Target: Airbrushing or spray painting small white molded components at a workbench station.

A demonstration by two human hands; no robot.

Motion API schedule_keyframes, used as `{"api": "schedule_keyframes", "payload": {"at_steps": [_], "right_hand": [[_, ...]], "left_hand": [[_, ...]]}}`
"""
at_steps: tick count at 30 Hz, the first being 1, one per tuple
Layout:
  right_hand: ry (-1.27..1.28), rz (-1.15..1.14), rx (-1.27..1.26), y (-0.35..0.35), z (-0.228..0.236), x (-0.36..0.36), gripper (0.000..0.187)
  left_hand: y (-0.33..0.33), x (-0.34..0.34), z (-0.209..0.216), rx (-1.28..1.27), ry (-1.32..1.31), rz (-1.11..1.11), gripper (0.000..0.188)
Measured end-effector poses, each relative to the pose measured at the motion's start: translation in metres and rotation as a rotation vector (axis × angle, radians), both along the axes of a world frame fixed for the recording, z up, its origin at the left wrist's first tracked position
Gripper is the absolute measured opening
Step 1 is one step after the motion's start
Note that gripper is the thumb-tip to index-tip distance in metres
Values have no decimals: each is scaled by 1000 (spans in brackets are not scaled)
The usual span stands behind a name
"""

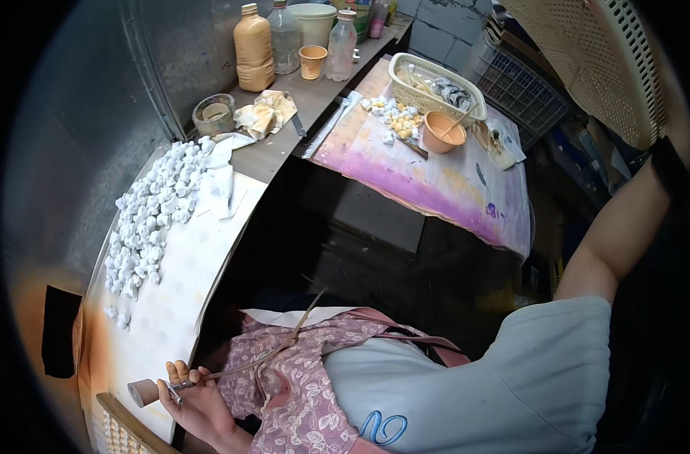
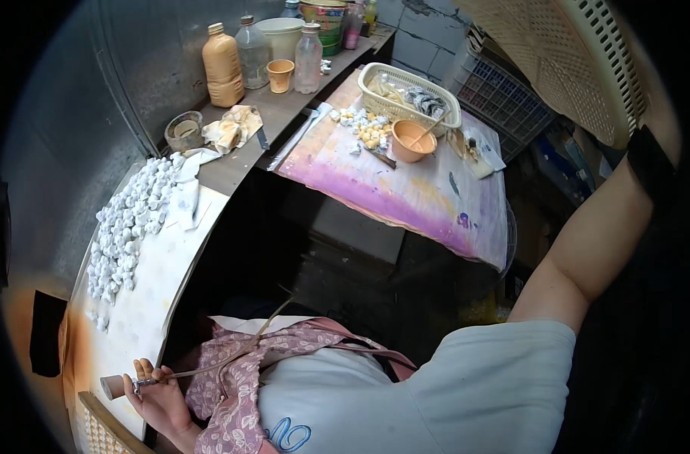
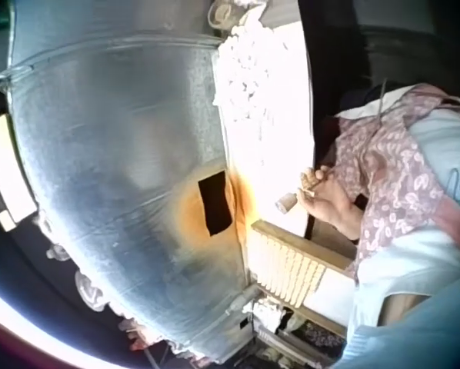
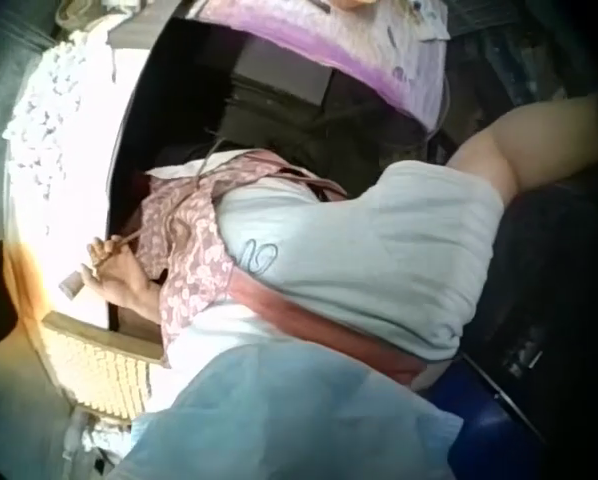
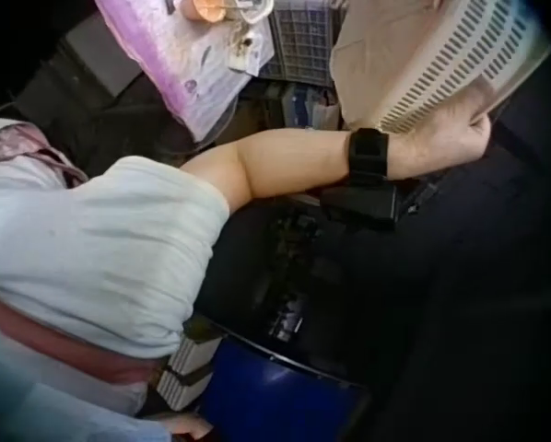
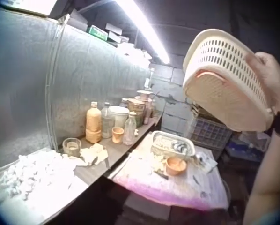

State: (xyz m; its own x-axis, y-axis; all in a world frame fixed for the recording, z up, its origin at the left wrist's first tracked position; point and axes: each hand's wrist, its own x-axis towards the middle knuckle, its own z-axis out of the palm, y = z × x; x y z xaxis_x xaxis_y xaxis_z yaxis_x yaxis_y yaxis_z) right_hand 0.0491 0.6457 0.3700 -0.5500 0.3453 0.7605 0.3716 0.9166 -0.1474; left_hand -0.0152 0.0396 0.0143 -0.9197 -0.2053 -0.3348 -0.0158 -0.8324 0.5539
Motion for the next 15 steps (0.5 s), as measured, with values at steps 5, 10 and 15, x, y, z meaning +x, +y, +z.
{"api": "schedule_keyframes", "payload": {"at_steps": [5,10,15], "right_hand": [[-51,-287,-37,-30,-73,-15,45],[-298,-495,58,32,-201,-26,38],[-388,-460,-75,82,-321,-2,27]], "left_hand": [[5,-5,1,-28,-15,-26,32],[-2,1,3,-16,-2,25,31],[7,-2,3,-20,33,28,29]]}}
